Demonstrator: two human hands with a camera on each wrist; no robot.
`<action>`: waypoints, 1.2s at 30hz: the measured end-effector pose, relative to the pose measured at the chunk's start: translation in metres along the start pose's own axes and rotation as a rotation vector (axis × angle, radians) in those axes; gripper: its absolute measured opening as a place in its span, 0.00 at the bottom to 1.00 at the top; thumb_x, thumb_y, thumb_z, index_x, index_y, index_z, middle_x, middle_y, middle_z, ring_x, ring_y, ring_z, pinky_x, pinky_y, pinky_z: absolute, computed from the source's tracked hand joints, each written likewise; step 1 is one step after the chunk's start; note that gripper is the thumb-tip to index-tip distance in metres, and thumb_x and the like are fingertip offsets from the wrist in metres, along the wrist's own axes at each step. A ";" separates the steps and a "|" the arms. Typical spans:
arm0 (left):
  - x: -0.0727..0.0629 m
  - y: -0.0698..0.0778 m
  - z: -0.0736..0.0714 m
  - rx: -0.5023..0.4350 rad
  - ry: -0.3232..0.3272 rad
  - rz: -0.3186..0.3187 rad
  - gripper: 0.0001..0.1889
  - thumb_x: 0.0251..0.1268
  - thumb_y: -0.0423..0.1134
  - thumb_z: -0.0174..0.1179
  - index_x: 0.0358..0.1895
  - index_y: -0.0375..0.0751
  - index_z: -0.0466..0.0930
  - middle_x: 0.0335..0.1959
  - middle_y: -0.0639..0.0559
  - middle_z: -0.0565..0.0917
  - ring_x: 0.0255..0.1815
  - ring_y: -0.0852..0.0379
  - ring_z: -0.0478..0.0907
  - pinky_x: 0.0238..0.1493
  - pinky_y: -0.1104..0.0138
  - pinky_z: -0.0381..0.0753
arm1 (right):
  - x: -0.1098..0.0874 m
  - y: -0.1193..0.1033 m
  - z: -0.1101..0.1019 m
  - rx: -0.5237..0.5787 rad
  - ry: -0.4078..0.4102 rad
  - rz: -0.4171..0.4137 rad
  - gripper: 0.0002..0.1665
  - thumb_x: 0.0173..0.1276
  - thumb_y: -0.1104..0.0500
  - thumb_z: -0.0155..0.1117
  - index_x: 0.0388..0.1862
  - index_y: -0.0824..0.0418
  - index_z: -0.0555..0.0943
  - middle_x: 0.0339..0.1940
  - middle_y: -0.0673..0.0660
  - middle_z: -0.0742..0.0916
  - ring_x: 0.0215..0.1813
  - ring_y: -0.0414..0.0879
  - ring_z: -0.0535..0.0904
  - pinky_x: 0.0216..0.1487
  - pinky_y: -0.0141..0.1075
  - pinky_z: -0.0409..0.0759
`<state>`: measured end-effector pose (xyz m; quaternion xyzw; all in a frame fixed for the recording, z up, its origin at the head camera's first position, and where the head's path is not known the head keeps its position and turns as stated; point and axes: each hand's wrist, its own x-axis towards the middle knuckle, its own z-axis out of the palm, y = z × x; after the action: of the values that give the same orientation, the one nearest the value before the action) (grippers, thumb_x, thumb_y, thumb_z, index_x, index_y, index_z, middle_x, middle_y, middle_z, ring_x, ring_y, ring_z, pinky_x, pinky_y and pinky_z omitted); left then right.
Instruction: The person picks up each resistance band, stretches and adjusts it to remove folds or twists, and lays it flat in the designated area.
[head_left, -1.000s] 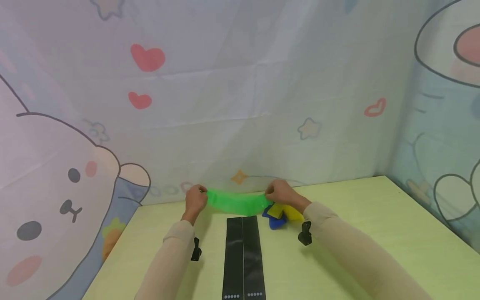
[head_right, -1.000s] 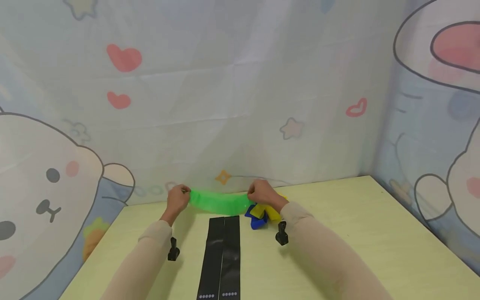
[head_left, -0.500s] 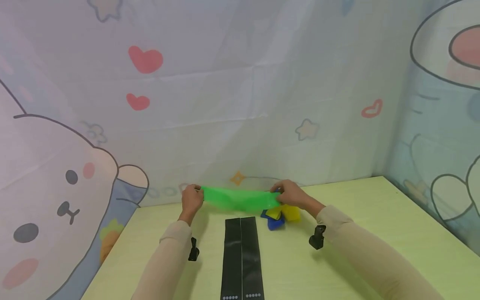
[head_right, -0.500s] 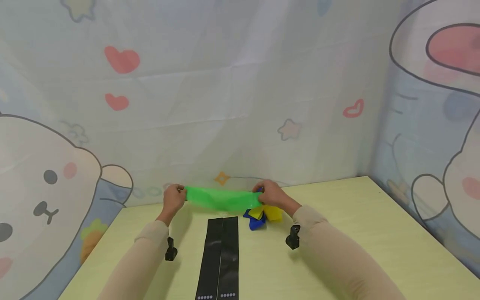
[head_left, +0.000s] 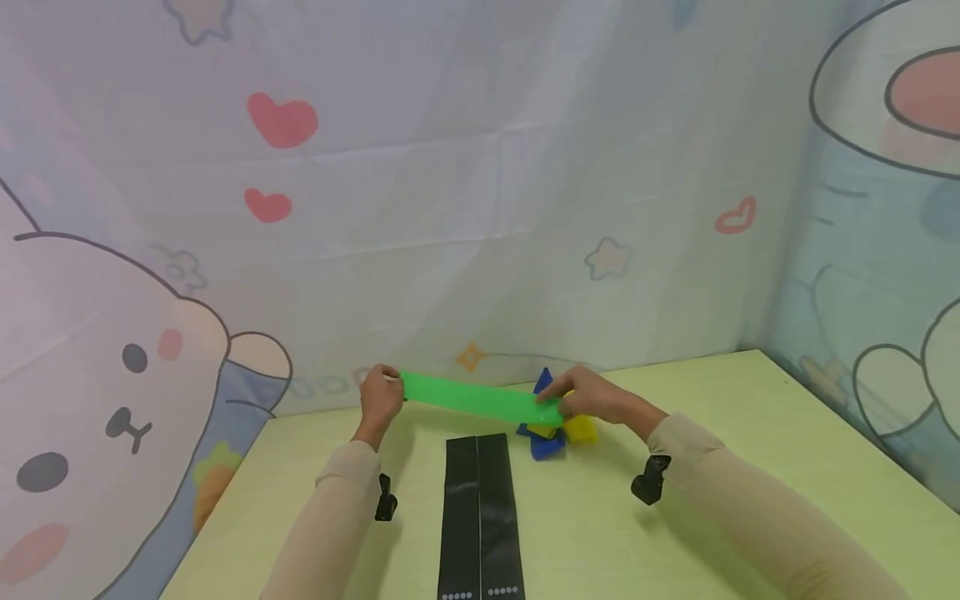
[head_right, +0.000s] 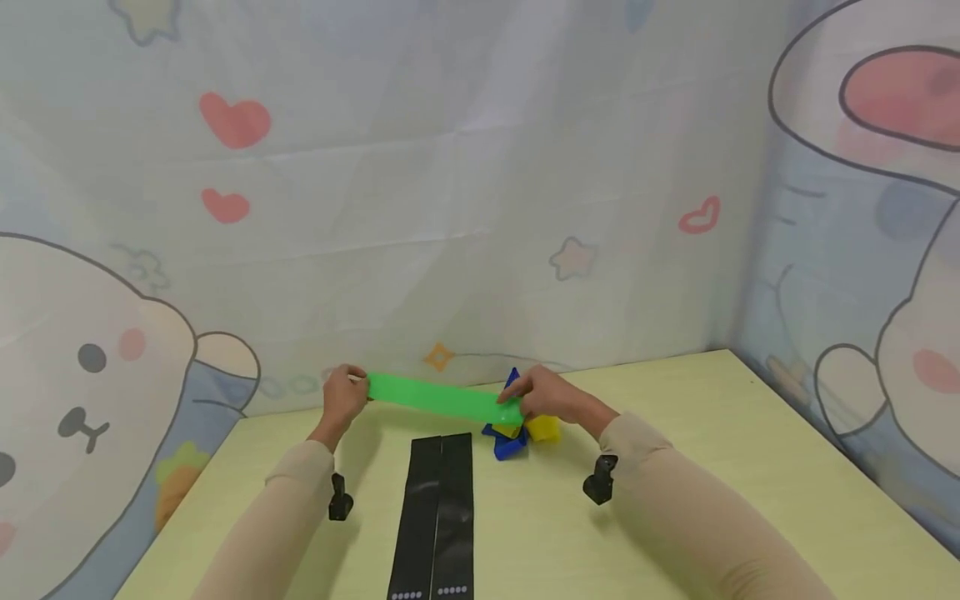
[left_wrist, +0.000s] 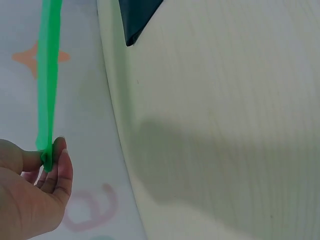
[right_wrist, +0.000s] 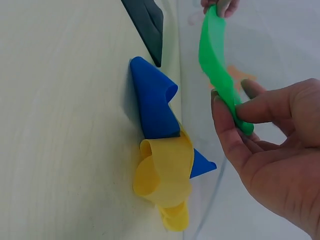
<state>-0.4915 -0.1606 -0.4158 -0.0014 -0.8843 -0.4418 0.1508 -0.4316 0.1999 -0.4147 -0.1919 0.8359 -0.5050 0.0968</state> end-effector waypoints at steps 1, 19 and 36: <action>0.000 0.000 0.000 -0.002 0.002 0.007 0.10 0.73 0.29 0.51 0.50 0.28 0.78 0.38 0.35 0.84 0.36 0.42 0.82 0.38 0.54 0.80 | -0.002 -0.001 0.000 0.003 -0.012 0.002 0.24 0.57 0.78 0.55 0.51 0.71 0.86 0.57 0.67 0.83 0.49 0.53 0.83 0.47 0.44 0.85; -0.002 0.017 0.018 -0.314 -0.156 -0.053 0.20 0.69 0.26 0.48 0.61 0.21 0.74 0.51 0.32 0.76 0.38 0.50 0.80 0.45 0.60 0.85 | -0.051 -0.004 0.024 0.040 -0.131 0.021 0.08 0.67 0.61 0.67 0.38 0.67 0.84 0.35 0.55 0.85 0.40 0.49 0.80 0.46 0.49 0.83; -0.010 0.030 0.039 -0.325 -0.215 0.043 0.12 0.67 0.21 0.55 0.50 0.25 0.83 0.48 0.30 0.82 0.36 0.52 0.83 0.42 0.60 0.85 | -0.088 -0.003 0.057 0.248 -0.195 0.083 0.13 0.65 0.70 0.65 0.48 0.72 0.84 0.42 0.59 0.86 0.36 0.55 0.86 0.42 0.43 0.86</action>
<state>-0.4887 -0.1104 -0.4173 -0.0917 -0.8123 -0.5726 0.0629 -0.3309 0.1896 -0.4416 -0.1918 0.7611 -0.5788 0.2213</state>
